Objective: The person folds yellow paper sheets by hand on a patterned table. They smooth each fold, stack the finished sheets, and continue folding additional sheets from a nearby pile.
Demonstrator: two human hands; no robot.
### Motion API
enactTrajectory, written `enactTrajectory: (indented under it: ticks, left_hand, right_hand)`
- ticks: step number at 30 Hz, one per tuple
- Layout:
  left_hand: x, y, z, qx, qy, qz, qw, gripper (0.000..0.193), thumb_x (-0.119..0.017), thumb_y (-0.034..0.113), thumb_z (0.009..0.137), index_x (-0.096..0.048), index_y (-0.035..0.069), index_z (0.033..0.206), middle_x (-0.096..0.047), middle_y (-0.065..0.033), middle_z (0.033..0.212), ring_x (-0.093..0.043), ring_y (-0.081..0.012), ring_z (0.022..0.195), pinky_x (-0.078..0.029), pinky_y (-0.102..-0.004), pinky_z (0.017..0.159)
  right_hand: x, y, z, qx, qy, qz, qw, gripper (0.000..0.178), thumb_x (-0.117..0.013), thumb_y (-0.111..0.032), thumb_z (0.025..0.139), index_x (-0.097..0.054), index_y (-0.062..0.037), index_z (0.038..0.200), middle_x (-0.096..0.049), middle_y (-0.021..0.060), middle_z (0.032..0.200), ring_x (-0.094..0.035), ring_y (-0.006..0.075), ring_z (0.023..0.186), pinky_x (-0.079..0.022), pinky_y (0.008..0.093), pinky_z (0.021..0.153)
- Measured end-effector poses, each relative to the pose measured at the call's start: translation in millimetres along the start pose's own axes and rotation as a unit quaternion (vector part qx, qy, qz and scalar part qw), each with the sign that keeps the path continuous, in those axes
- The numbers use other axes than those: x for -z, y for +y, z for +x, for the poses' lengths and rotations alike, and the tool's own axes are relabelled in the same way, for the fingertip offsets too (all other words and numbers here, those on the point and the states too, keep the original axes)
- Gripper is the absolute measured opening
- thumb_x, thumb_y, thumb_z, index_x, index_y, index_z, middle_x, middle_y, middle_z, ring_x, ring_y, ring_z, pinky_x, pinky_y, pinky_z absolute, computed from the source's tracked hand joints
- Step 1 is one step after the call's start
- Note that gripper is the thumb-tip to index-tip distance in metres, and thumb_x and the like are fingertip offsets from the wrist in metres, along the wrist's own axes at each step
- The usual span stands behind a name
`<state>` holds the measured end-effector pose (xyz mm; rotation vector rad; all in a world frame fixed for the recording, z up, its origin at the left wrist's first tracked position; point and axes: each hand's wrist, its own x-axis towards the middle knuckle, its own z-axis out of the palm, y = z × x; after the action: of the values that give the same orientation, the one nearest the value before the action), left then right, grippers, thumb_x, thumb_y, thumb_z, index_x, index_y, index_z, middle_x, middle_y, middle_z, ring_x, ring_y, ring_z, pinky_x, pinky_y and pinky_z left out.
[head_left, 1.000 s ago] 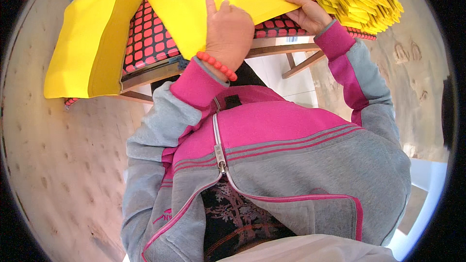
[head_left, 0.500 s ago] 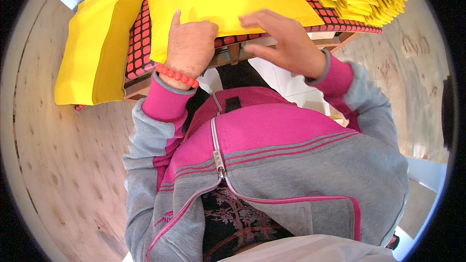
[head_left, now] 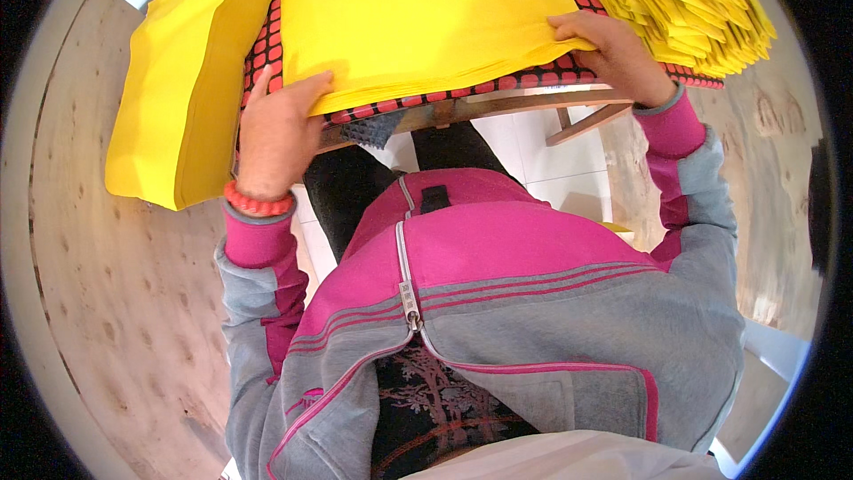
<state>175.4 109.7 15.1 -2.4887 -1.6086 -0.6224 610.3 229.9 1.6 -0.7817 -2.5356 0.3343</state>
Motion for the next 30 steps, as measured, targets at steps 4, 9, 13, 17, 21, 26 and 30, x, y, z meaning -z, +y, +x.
enactTrajectory:
  ticks: [4, 9, 13, 17, 21, 26, 30]
  left_hand:
    - [-0.7, -37.8, -3.0, 0.136, -0.067, -0.239, 0.959, 0.027, -0.069, 0.008, 0.093, -0.070, 0.003, 0.119, -0.075, -0.0098, 0.109, -0.070, -0.0176, 0.101, -0.049, -0.0372, 0.100]
    - [-20.3, -46.2, 7.1, 0.232, 0.044, -0.496, 0.836, 0.031, -0.063, 0.013, 0.102, -0.064, -0.006, 0.127, -0.071, -0.0050, 0.117, -0.063, -0.0108, 0.105, -0.048, -0.0267, 0.095]
    - [-34.3, -47.6, 18.9, 0.220, 0.113, -0.481, 0.841, 0.031, -0.059, 0.013, 0.104, -0.063, -0.007, 0.128, -0.071, -0.0064, 0.117, -0.064, -0.0131, 0.105, -0.048, -0.0283, 0.096]
    - [-45.5, -50.7, 25.3, 0.235, 0.151, -0.353, 0.893, 0.026, -0.059, 0.015, 0.103, -0.065, -0.005, 0.117, -0.073, -0.0097, 0.106, -0.064, -0.0137, 0.097, -0.050, -0.0306, 0.088]
    - [-49.4, -51.0, 26.4, 0.257, 0.156, -0.251, 0.920, 0.020, -0.061, 0.015, 0.101, -0.065, -0.003, 0.108, -0.068, -0.0151, 0.090, -0.063, -0.0204, 0.084, -0.050, -0.0344, 0.080]
    - [-47.7, -48.2, 28.8, 0.236, 0.159, -0.137, 0.949, 0.015, -0.062, 0.013, 0.099, -0.061, -0.002, 0.098, -0.062, -0.0235, 0.084, -0.059, -0.0415, 0.079, -0.050, -0.0422, 0.081]
    - [-48.6, -46.5, 32.8, 0.217, 0.160, -0.063, 0.961, 0.017, -0.061, 0.013, 0.099, -0.057, -0.001, 0.092, -0.060, -0.0273, 0.086, -0.056, -0.0501, 0.084, -0.050, -0.0487, 0.084]
  right_hand:
    - [20.4, 24.8, 1.1, -0.113, -0.060, 0.116, 0.985, 0.023, -0.069, -0.005, 0.092, -0.065, -0.0013, 0.114, -0.071, 0.0068, 0.120, -0.066, 0.0187, 0.111, -0.051, 0.0338, 0.098]
    - [20.0, 46.9, 12.6, -0.266, 0.003, 0.325, 0.908, 0.035, -0.068, -0.015, 0.099, -0.062, 0.0019, 0.128, -0.069, 0.0033, 0.123, -0.061, 0.0105, 0.111, -0.048, 0.0274, 0.098]
    - [6.6, 56.5, 21.9, -0.164, 0.041, 0.271, 0.948, 0.041, -0.063, -0.023, 0.103, -0.059, 0.0041, 0.133, -0.070, 0.0059, 0.122, -0.063, 0.0127, 0.109, -0.050, 0.0301, 0.094]
    - [-5.9, 58.9, 30.6, -0.147, 0.103, 0.124, 0.976, 0.039, -0.062, -0.027, 0.101, -0.061, 0.0024, 0.126, -0.072, 0.0130, 0.110, -0.067, 0.0232, 0.102, -0.051, 0.0358, 0.088]
    - [-18.2, 57.0, 40.4, -0.158, 0.147, 0.025, 0.976, 0.032, -0.060, -0.029, 0.101, -0.063, -0.0004, 0.115, -0.068, 0.0212, 0.097, -0.066, 0.0373, 0.092, -0.050, 0.0430, 0.079]
    - [-29.1, 48.2, 47.6, -0.182, 0.159, -0.127, 0.962, 0.029, -0.058, -0.030, 0.102, -0.060, -0.0019, 0.106, -0.066, 0.0250, 0.089, -0.064, 0.0461, 0.086, -0.048, 0.0522, 0.071]
    - [-35.1, 44.1, 49.5, -0.194, 0.177, -0.136, 0.955, 0.028, -0.057, -0.030, 0.102, -0.057, -0.0041, 0.111, -0.067, 0.0247, 0.088, -0.064, 0.0471, 0.085, -0.048, 0.0550, 0.069]
